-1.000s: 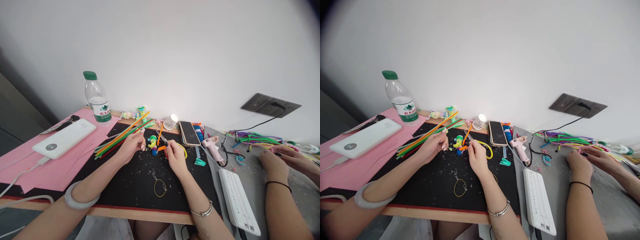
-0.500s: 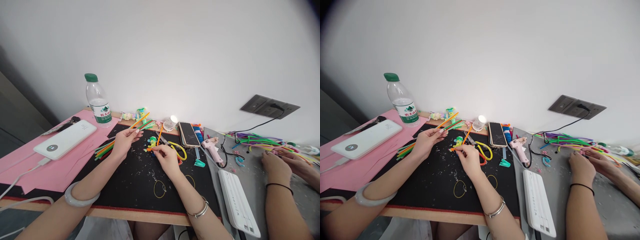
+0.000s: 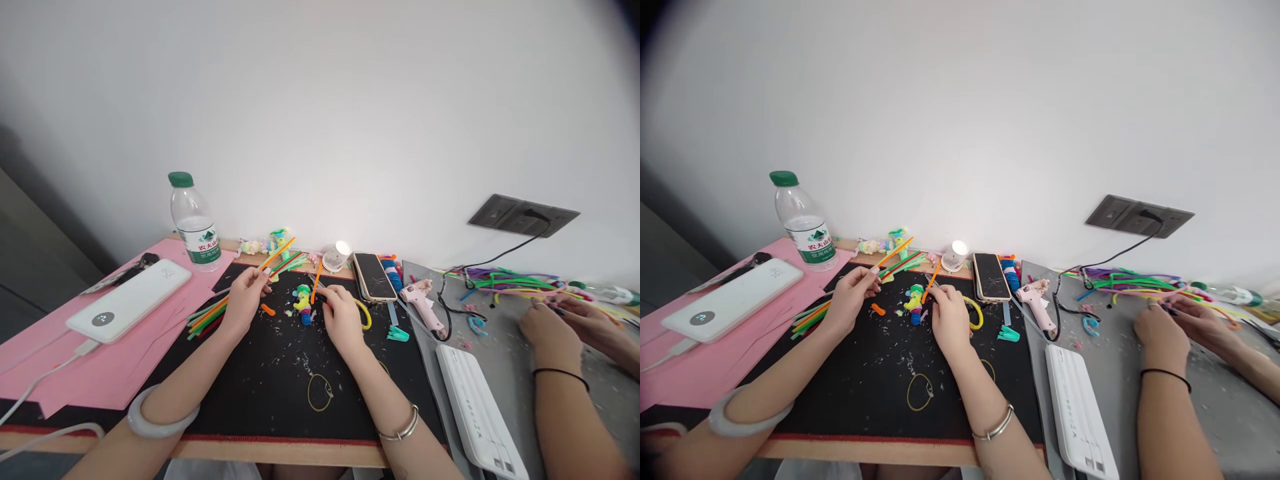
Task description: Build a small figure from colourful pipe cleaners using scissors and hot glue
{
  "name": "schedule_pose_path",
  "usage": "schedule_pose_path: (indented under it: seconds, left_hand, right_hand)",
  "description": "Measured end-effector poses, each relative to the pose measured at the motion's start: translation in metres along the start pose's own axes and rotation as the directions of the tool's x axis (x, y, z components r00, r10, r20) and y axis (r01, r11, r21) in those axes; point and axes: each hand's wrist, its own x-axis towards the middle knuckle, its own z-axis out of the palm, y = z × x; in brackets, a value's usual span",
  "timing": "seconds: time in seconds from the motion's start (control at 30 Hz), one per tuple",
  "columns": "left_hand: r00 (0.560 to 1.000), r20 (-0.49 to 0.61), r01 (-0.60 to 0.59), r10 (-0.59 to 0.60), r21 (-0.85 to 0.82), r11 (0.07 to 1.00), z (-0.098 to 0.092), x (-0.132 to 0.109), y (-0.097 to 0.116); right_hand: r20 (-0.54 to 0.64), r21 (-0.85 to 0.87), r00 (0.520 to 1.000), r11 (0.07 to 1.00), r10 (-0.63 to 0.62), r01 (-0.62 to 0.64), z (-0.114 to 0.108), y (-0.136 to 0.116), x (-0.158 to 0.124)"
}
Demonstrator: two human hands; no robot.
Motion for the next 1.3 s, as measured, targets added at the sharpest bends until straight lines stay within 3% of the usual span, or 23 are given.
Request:
schedule_pose_path:
  seconds: [0.13,0.3,0.5,0.7,0.87,1.0,1.3]
  left_hand:
    - [0.997,0.051,-0.061,0.056,0.116,0.991,0.002,-0.002,-0.001]
    - [0.991,0.128,-0.058,0.045,0.093,0.994,0.005,-0.006,0.002]
    - [0.988,0.146,-0.063,0.041,0.146,0.987,0.005,-0.007,0.001]
    - [0.972,0.224,-0.094,0.065,0.121,0.988,0.007,-0.009,0.003]
    - [0.968,0.249,-0.020,0.020,-0.001,1.000,0.011,-0.012,0.009]
    - [0.965,0.260,0.027,-0.008,-0.068,0.997,0.011,-0.011,0.008]
    - [0.966,0.257,0.012,0.004,-0.061,0.998,0.009,-0.008,0.001]
  right_hand:
    - [0.100,-0.151,0.992,0.984,-0.076,0.091,0.007,-0.001,0.003]
    - [0.047,-0.072,0.996,0.994,-0.077,0.081,0.007,-0.001,0.005]
    - [-0.061,0.144,0.992,0.984,0.109,-0.100,-0.001,0.000,0.002]
    - [-0.017,0.345,0.979,0.920,0.205,-0.187,-0.009,-0.003,-0.001]
    - [-0.009,0.422,0.964,0.876,0.264,-0.236,-0.013,-0.007,-0.002]
    - [-0.023,0.448,0.926,0.832,0.376,-0.327,-0.009,-0.006,-0.001]
    - [-0.009,0.519,0.888,0.761,0.460,-0.389,-0.010,-0.008,0.003]
